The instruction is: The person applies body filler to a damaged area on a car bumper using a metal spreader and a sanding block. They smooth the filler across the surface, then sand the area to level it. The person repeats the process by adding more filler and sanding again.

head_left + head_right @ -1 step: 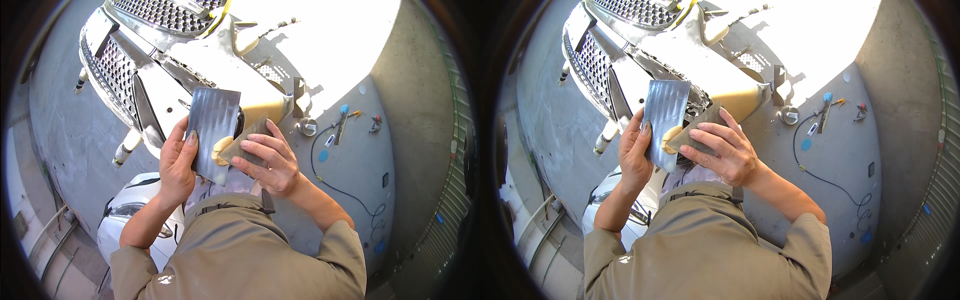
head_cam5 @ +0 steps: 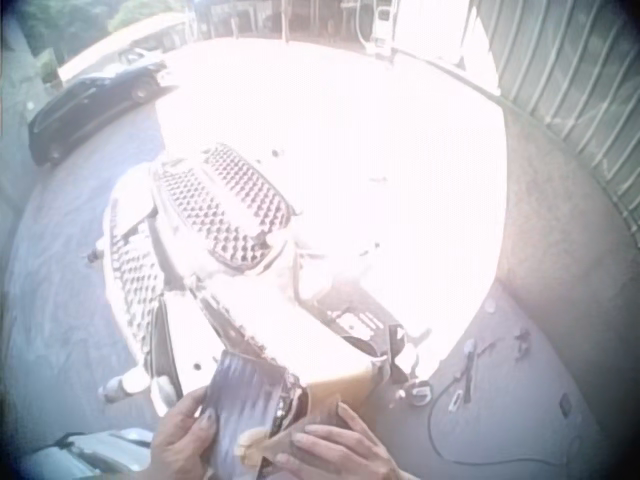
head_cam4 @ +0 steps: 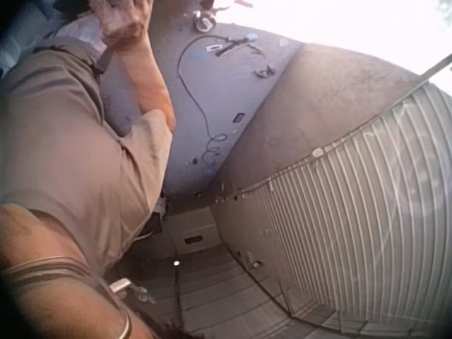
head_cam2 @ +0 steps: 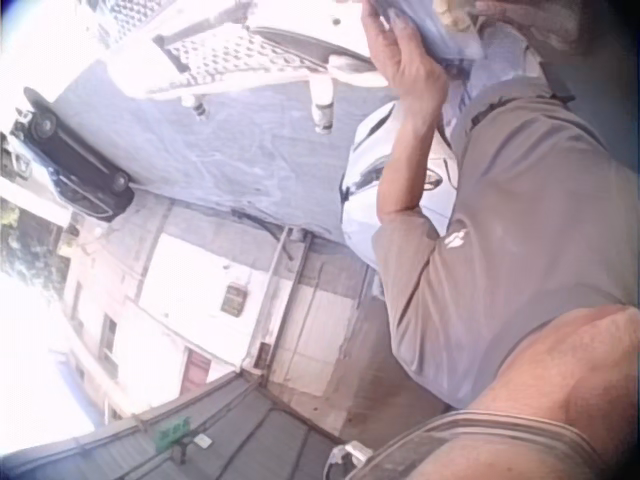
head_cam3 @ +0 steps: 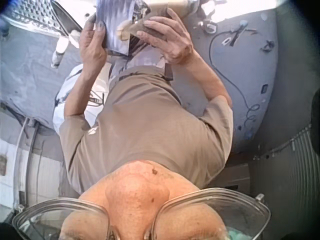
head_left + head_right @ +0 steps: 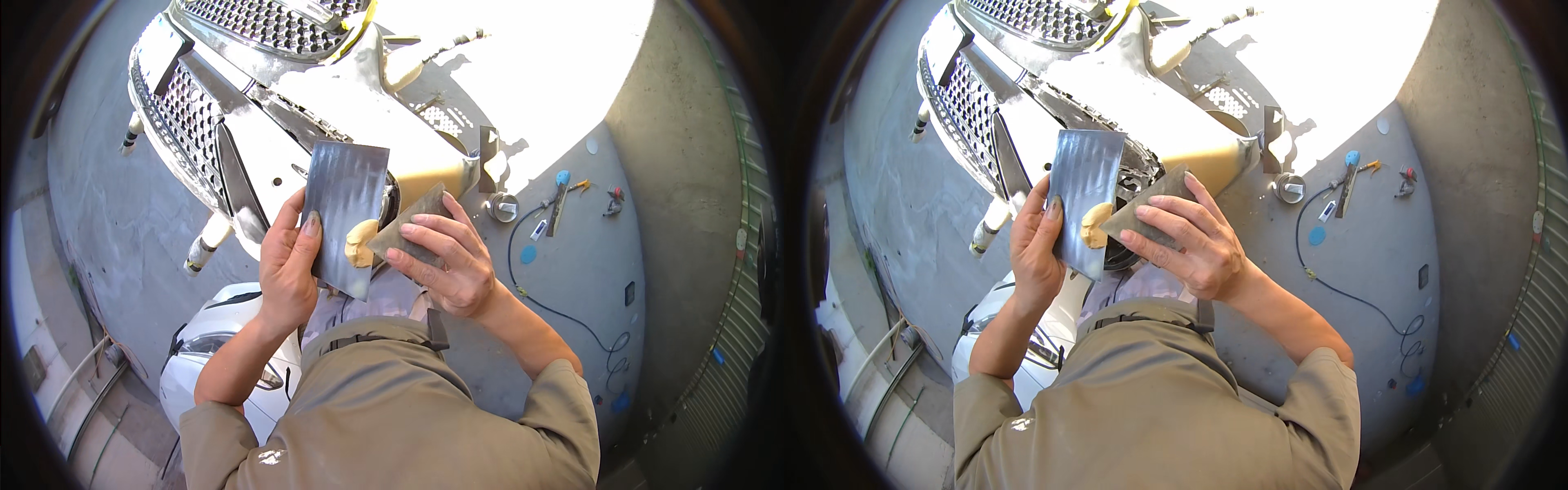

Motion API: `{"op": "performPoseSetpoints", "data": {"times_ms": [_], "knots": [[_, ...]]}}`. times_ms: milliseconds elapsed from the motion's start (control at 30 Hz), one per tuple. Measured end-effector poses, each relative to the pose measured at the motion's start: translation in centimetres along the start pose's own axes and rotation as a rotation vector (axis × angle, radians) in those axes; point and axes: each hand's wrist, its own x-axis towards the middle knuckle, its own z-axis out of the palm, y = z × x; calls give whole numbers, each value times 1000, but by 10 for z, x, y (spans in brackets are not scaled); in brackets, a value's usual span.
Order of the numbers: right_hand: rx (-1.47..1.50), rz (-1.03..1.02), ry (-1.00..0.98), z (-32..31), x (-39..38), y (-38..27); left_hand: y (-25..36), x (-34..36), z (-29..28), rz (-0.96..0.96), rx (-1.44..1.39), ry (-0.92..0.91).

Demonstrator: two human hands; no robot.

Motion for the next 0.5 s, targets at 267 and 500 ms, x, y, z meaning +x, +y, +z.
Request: {"op": "performPoseSetpoints", "data": {"times_ms": [267, 500], "knots": [[-103, 47, -55, 3, 31, 2, -10, 42, -19, 186, 356, -97], [-9, 255, -48, 53, 41, -5, -2, 149, -108, 657, 935, 23]]}}
